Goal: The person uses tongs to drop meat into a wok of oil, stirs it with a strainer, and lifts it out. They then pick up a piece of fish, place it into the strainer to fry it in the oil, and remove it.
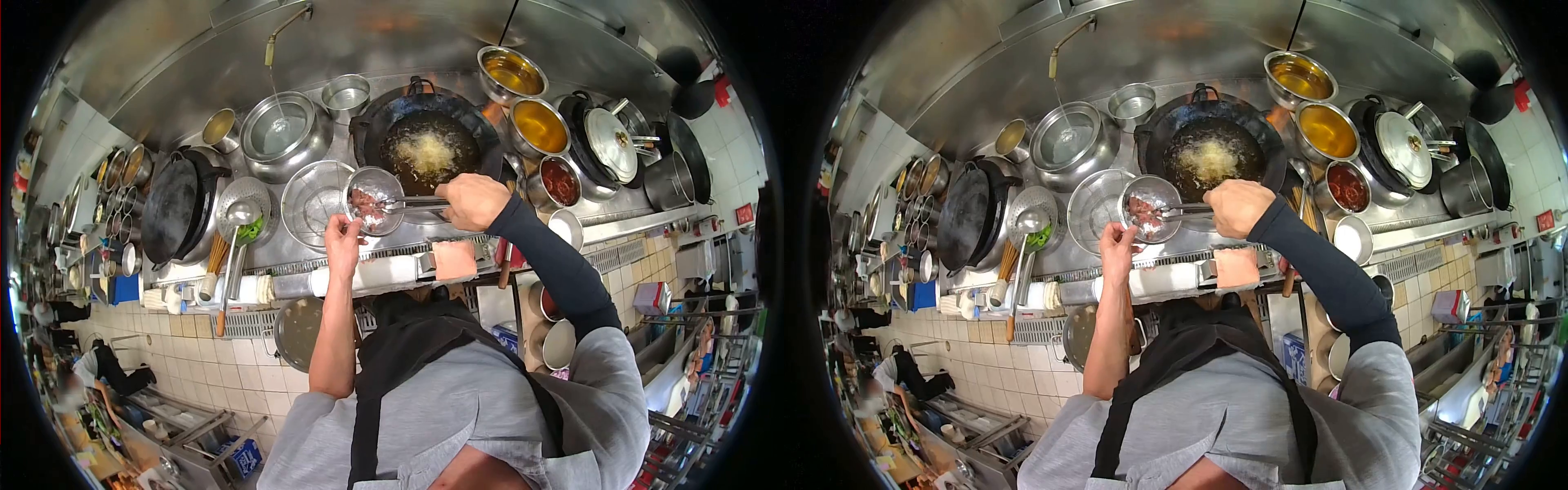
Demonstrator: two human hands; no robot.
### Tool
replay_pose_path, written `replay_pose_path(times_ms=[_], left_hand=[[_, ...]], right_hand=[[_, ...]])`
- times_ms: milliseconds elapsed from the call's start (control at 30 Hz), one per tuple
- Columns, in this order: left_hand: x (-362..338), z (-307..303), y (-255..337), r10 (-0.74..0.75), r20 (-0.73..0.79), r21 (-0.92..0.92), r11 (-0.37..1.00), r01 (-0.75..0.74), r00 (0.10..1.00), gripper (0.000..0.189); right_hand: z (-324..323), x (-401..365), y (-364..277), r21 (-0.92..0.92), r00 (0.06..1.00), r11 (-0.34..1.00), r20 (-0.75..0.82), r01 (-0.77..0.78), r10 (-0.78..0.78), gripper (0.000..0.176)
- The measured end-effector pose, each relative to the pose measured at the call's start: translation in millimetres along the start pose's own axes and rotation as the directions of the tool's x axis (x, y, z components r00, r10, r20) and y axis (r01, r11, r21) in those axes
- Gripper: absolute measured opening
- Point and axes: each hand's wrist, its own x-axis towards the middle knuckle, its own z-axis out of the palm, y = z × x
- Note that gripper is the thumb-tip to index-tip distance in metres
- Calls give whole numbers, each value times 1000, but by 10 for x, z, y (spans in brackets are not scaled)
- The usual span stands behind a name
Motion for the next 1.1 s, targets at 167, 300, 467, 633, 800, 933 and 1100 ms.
replay_pose_path(times_ms=[167,300,467,633,800,933,1100], left_hand=[[-27,48,67,-49,-21,-53,997,48,999,15],[28,-49,-113,-90,-66,-60,994,86,994,16],[32,-162,-230,-113,-116,-69,992,105,987,17],[-10,-116,-106,-122,-102,-99,989,112,987,17],[-5,-164,-105,-112,-102,-112,989,100,988,16],[-39,-256,-127,-114,-102,-118,988,102,988,15],[-23,-261,-80,-47,-26,-130,991,43,999,12]], right_hand=[[296,82,80,41,996,998,76,-51,48,19],[249,-34,189,90,996,992,38,-90,87,22],[214,-93,639,112,977,971,-10,-212,214,23],[795,168,1276,22,904,919,-173,-393,390,23],[734,142,1385,113,805,849,-276,-516,525,23],[356,-27,1126,168,833,896,-330,-411,444,24],[-42,-190,309,216,989,966,-25,-140,149,33]])
